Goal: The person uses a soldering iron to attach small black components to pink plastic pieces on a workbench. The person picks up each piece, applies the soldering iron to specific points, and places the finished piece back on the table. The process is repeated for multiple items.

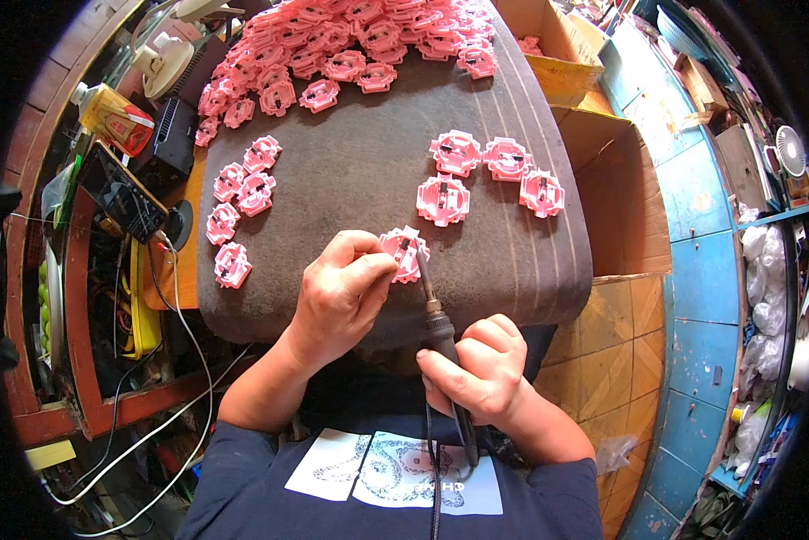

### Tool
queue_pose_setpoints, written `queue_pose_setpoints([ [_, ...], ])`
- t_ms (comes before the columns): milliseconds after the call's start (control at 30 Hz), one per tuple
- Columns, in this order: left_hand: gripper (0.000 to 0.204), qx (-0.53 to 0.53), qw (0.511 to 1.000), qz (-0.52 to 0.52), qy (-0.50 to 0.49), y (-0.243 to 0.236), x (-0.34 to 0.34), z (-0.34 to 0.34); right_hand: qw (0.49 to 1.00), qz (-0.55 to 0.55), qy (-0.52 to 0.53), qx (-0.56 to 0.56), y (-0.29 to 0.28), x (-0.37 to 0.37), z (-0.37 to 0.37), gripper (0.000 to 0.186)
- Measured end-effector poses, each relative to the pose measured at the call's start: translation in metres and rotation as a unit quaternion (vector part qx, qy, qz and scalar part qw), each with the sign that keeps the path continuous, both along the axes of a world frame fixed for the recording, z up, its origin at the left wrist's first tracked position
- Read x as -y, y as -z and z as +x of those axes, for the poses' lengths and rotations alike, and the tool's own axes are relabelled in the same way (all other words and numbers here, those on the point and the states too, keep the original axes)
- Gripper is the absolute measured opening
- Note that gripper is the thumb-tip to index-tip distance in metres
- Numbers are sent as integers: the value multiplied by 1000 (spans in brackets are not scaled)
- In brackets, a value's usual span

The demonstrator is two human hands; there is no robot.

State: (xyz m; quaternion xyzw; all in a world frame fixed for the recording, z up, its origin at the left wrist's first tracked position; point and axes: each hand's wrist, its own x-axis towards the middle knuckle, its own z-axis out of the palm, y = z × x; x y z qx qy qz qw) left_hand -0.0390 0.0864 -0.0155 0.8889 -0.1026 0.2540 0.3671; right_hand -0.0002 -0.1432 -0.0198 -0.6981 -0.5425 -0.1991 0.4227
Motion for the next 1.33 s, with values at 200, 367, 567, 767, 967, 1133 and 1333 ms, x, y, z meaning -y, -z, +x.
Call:
queue_pose_setpoints([
  [200, 19, 3, 1000, 10, 0, -2, 1, 0, 999, -36, -28, -27, 1, 8, -7, 20],
  [367, 19, 6, 1000, 10, -2, -1, 1, -1, 998, -46, -34, -30, 0, 7, -9, 22],
  [567, 20, 8, 1000, 18, -1, -1, 1, -1, 997, -57, -32, -28, 1, 8, -11, 24],
  [767, 20, 9, 1000, 19, 0, -2, 2, -1, 998, -56, -30, -25, 1, 8, -12, 24],
  [967, 20, 1, 1000, 22, -4, -1, 2, -1, 998, -60, -30, -18, 3, 8, -12, 25],
  [1133, 20, 4, 1000, 28, -6, -2, 3, -1, 998, -62, -25, -11, 4, 7, -13, 24],
  [1333, 20, 3, 1000, 26, -4, -2, 2, -1, 997, -65, -27, -15, 2, 10, -14, 25],
])
